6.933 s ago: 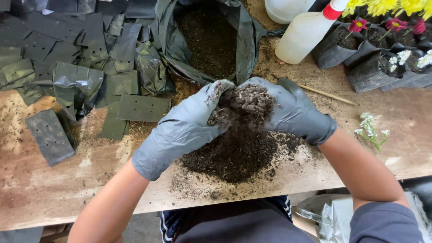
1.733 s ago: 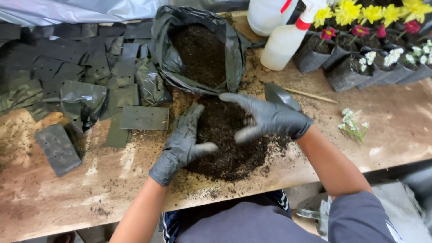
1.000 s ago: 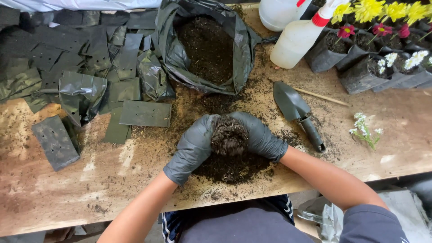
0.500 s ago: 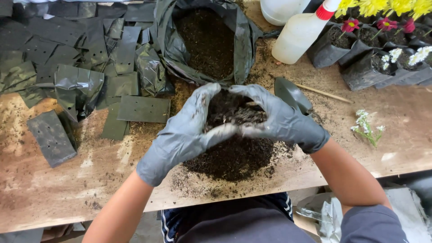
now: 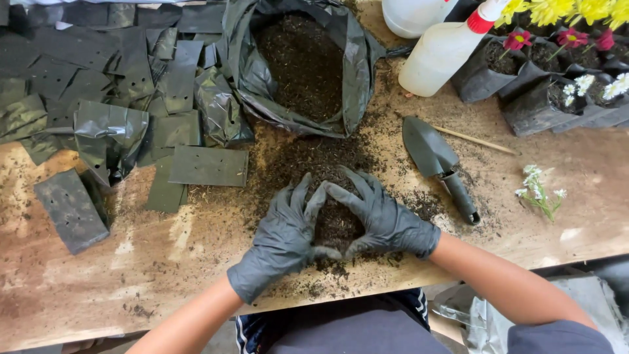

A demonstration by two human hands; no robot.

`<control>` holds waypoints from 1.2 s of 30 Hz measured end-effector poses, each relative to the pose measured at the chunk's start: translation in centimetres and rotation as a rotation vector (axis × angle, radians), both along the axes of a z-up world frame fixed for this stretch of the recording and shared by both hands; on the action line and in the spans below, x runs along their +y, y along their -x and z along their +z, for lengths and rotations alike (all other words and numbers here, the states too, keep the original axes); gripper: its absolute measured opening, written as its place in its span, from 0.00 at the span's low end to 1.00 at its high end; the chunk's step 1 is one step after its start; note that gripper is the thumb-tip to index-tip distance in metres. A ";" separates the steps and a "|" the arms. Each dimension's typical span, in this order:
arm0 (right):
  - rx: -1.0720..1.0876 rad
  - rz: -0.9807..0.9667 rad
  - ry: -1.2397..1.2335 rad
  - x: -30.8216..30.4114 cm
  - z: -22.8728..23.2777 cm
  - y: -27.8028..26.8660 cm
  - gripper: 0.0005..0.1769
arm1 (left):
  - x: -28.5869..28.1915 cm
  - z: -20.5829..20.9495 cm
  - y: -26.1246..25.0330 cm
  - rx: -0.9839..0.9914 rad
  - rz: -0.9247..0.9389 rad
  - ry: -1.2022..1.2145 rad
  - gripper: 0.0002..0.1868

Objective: Mixing soil on a workbench using a hand trowel and gloved hands to prepare it for planting.

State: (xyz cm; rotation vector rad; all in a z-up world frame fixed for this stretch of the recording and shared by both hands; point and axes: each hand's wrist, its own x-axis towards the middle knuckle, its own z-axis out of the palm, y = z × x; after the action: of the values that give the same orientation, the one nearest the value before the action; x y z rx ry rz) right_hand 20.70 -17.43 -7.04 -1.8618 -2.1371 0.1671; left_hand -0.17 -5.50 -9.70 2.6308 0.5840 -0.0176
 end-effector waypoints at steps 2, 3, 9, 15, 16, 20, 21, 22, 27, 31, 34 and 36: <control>0.168 0.030 -0.023 1.1 0.0 -0.2 0.74 | 2.5 -7.4 -0.4 -0.063 0.193 0.065 0.62; 0.168 0.029 -0.025 1.1 -0.8 -0.7 0.74 | 2.3 -5.5 -0.9 -0.062 0.192 0.063 0.62; 0.541 -0.118 0.240 2.0 1.0 -0.6 0.68 | 1.9 -3.5 -2.2 -0.320 0.218 -0.175 0.17; 1.163 -0.080 -0.051 2.0 5.5 -1.4 0.39 | 1.8 6.2 -2.4 -0.047 0.124 0.298 0.43; 1.182 -0.119 0.131 1.8 8.5 -1.4 0.36 | 1.8 8.0 -2.7 -0.098 0.171 0.380 0.43; 1.117 -0.230 0.406 2.0 17.0 -0.5 0.34 | 0.2 16.0 -2.9 -0.429 0.157 0.540 0.36; 1.115 -0.230 0.403 1.8 16.7 -0.7 0.34 | 0.6 15.5 -2.9 -0.432 0.155 0.537 0.36; 1.079 -0.255 0.416 1.6 16.4 -0.9 0.35 | 1.0 15.0 -2.8 -0.404 0.163 0.412 0.36; 0.944 -0.346 0.472 0.7 12.3 -2.0 0.41 | 3.5 12.4 -1.2 -0.177 0.217 0.236 0.33; 0.580 -0.368 0.428 1.6 7.6 -2.2 0.48 | 5.7 5.9 -1.7 -0.054 0.170 0.124 0.38; 0.386 -0.305 0.281 3.4 3.3 -1.9 0.46 | 5.8 3.9 -3.1 -0.115 0.194 0.176 0.45; 0.451 -0.292 0.225 4.5 2.3 -1.1 0.46 | 5.2 4.7 -4.1 -0.172 0.194 0.256 0.46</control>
State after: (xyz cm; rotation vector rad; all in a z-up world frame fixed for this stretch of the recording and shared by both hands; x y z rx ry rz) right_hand 21.84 -12.89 -4.76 -1.9963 -1.5806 0.7112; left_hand 3.98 -0.27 -4.96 2.2924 0.7224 0.1795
